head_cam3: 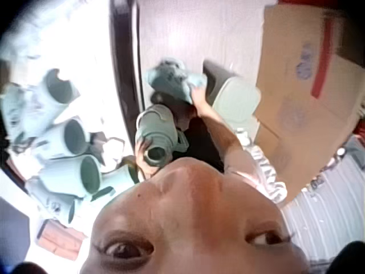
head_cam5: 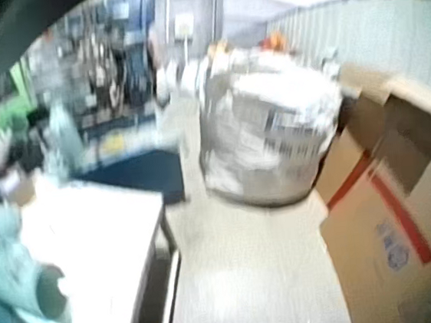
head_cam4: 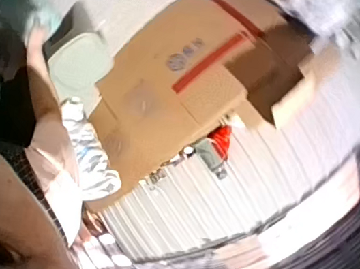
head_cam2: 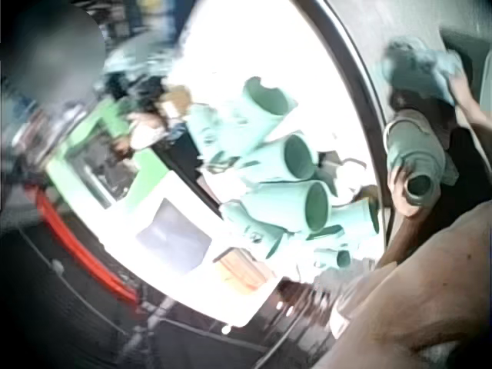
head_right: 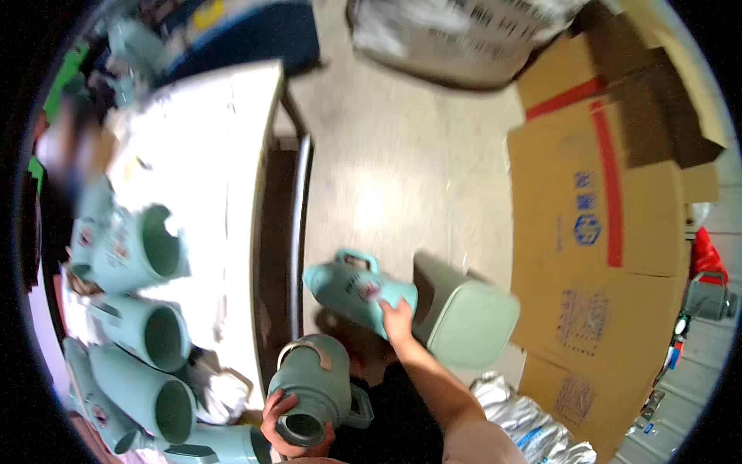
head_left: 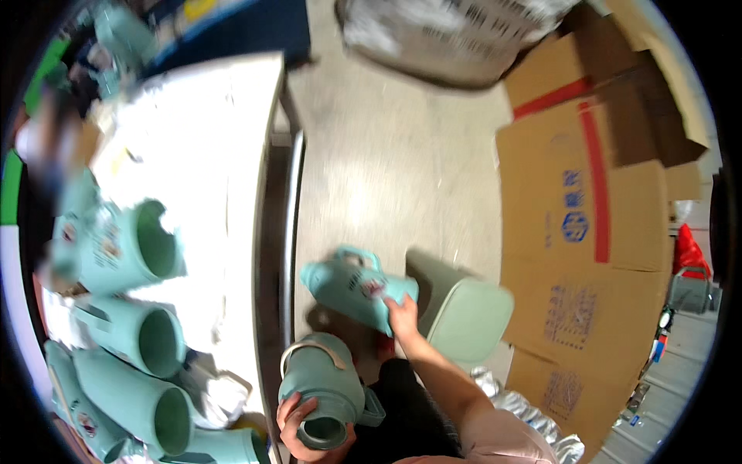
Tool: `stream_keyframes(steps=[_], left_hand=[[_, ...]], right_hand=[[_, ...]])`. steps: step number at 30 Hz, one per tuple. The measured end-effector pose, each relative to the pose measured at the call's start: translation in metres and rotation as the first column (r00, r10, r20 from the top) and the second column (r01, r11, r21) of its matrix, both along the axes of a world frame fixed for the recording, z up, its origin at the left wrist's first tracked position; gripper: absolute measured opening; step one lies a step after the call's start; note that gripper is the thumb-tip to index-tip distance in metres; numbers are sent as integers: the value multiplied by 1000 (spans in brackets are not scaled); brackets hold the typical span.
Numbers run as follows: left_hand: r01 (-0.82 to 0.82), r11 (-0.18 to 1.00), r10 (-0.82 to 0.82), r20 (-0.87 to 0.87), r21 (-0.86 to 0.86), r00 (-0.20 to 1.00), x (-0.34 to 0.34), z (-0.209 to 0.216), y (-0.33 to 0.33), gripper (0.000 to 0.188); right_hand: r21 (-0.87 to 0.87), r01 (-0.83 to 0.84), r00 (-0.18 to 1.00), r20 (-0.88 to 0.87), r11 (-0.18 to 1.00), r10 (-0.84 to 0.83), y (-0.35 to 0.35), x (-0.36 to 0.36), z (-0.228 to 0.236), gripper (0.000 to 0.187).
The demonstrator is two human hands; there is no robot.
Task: The person attaches straps to green plastic thermos bodies, moves assembled units between boxes and tables, and organizes components at a workstation.
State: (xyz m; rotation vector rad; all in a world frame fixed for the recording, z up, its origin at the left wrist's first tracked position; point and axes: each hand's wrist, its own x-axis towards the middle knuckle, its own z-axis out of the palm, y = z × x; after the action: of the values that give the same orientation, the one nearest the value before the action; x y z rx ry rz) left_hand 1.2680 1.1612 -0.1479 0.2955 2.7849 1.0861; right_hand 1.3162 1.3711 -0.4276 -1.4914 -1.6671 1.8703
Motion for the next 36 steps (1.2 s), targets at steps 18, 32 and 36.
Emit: stream_keyframes(steps=[18,32,36], left_hand=[[721,637,-176,-963,-271,-206,-356,374,573,77],[-542,27,-785,354,840,508,-423,153,465,56],[-290,24,-895,150,957,421,-397,257,387,52]], right_hand=[[10,681,639,-495,732,-588,348,-61,370,36],[706,-399,654,-227,584,721,349,-213,483,44],[254,-861,443,-53,441,895,413,-198,423,34]])
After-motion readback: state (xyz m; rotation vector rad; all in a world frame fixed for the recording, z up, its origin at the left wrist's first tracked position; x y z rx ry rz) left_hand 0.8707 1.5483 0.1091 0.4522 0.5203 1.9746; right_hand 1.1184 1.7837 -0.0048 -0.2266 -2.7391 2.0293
